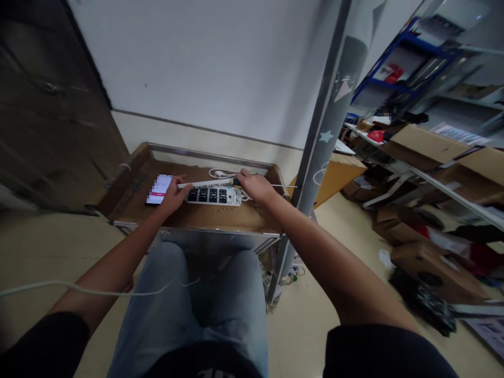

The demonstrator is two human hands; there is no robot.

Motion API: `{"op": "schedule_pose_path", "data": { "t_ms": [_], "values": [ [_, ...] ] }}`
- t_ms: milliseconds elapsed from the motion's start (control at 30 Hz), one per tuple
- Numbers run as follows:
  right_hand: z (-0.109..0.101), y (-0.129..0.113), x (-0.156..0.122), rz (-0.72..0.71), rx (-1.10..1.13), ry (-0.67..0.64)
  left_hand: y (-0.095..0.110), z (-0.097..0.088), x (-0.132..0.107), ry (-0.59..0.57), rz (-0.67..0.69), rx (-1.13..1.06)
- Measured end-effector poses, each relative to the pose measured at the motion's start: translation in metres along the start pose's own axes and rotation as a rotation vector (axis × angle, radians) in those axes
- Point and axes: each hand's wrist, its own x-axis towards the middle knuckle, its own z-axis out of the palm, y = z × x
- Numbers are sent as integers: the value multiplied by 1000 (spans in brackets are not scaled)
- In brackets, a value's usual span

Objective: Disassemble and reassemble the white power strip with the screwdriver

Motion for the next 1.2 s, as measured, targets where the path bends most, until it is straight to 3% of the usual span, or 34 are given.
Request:
{"op": "schedule_pose_path", "data": {
  "t_ms": [267, 567, 900, 1200],
  "values": [
    [3, -2, -18, -159, -188, -25, 7, -16, -3, -198, 26, 160],
    [29, 2, -20, -258, -258, -85, 7, -23, 26, -390, -41, 368],
    [45, -7, -15, -152, -255, -87, 3, -18, 47, -424, 57, 489],
    [61, -14, -16, -63, -188, -135, -4, -9, 61, -581, 71, 731]
  ]
}}
